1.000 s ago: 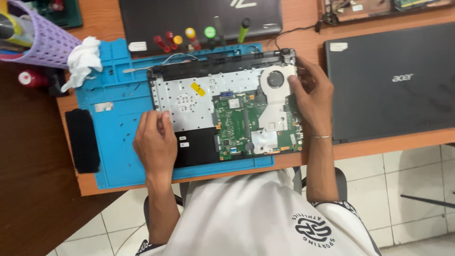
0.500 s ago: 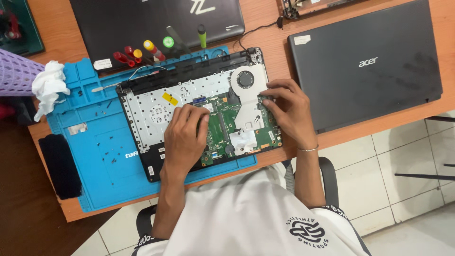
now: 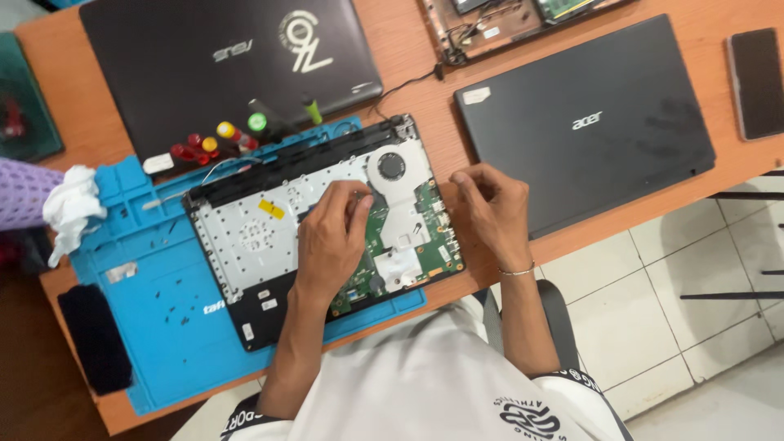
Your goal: The person works on the internal components of an open laptop, using a small tool to manipulate parts near the fan and internal circuitry. They pick up a RAM module from the table and install it into a slot on the motherboard, then press down on various connectors and cables.
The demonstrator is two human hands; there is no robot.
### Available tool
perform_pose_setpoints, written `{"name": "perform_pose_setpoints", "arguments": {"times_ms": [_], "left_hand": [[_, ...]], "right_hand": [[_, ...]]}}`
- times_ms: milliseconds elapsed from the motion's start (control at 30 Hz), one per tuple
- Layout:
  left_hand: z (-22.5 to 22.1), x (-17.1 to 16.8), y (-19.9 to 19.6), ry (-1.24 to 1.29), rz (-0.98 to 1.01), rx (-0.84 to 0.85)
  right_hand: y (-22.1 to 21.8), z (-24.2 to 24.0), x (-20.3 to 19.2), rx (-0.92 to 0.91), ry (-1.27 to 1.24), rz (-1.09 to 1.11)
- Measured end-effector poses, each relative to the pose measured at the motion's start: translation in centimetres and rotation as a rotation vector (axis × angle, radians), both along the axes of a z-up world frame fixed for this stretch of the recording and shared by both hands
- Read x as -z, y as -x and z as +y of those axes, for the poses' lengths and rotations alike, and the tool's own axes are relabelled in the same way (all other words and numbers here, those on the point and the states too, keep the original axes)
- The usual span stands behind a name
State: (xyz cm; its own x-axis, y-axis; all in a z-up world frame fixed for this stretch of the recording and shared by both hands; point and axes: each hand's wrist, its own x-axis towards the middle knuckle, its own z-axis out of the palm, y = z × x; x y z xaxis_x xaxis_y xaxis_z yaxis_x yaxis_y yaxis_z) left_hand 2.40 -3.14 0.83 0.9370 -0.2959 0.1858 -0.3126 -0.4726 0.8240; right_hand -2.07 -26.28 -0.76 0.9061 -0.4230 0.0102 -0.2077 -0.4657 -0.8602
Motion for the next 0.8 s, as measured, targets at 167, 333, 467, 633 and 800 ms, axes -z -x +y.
{"name": "perform_pose_setpoints", "arguments": {"times_ms": [167, 333, 467, 633, 800], "left_hand": [[-2.4, -0.4, -2.1, 0.017, 0.068, 0.045], [-4.7, -0.7, -3.6, 0.025, 0.048, 0.110], [-6.6, -1.2, -5.3, -0.087, 0.084, 0.140], [-9.8, -1.6, -8.5, -0.081, -0.050, 0.170], [-12.2, -1.1, -12.2, -0.219, -0.183, 0.148]], "right_hand": [[-0.6, -2.3, -0.2, 0.023, -0.210, -0.105], [-1.3, -5.2, -0.7, 0.032, -0.232, -0.114], [-2.7, -8.6, -1.8, 0.005, -0.153, -0.088], [-5.5, -12.8, -3.1, -0.011, 0.068, -0.089], [-9.3, -15.8, -2.9, -0.092, 0.179, -0.209]]}}
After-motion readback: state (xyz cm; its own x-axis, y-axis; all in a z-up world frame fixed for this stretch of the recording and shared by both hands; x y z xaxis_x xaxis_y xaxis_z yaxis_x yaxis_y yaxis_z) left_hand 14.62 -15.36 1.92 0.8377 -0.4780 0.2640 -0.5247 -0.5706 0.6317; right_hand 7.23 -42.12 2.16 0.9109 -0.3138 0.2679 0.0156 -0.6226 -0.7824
